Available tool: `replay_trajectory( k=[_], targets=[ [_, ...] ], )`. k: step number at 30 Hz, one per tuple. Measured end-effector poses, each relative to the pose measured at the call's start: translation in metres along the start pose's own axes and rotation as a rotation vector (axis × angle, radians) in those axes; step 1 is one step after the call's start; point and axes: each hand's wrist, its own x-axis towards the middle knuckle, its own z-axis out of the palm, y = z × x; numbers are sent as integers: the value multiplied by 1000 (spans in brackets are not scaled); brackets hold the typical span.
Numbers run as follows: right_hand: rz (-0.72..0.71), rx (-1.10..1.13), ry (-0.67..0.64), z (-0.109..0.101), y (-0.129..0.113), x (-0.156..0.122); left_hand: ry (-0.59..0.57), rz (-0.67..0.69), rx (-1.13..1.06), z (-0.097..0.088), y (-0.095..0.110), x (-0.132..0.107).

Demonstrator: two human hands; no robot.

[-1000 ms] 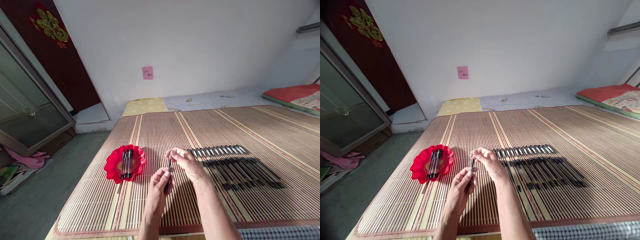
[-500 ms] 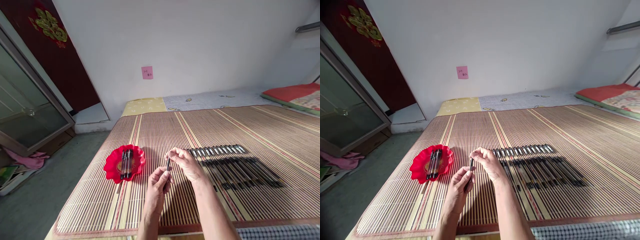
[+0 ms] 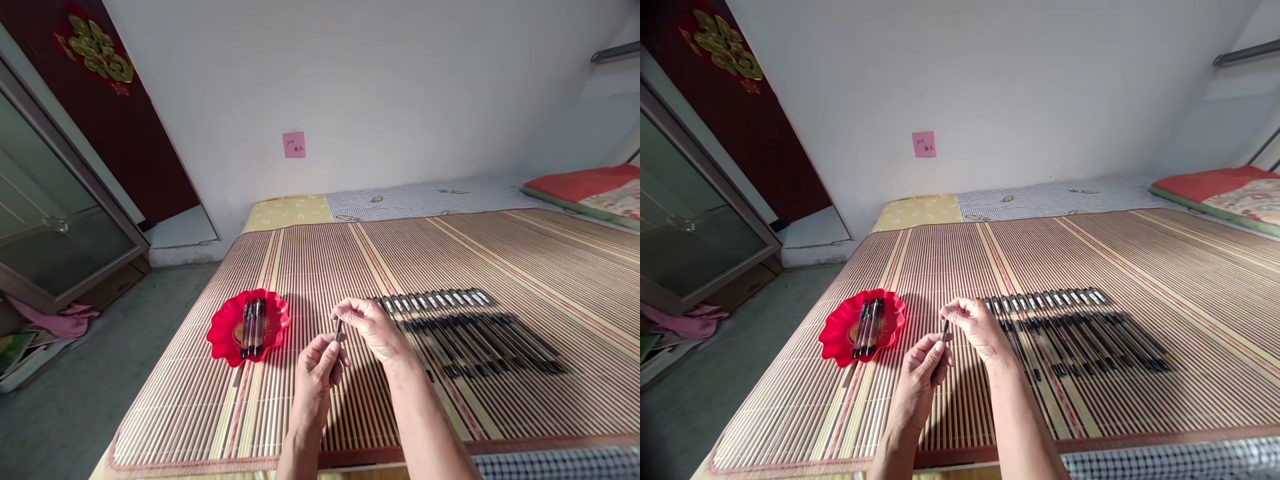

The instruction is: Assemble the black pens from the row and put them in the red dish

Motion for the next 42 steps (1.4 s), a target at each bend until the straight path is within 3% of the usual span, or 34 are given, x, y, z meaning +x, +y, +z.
replay_trajectory(
  k=[7,23,26,29,31,37,42],
  targets=[
    [-15,109,-81,0,-4,-4,-21,-42,-69,2,5,0],
    [-31,26,51,6,10,5,150,121,128,3,2,2],
    [-96,-14,214,-8,16,10,171,134,154,-3,7,3],
    [-166,-239,516,-31,26,13,193,143,148,-10,13,3],
    [-155,-402,595,-43,36,15,213,138,128,-14,15,4],
    [-11,-756,462,-39,59,17,232,114,102,-15,13,8],
    [-2,-684,405,-24,64,15,220,102,125,-14,10,8]
  ],
)
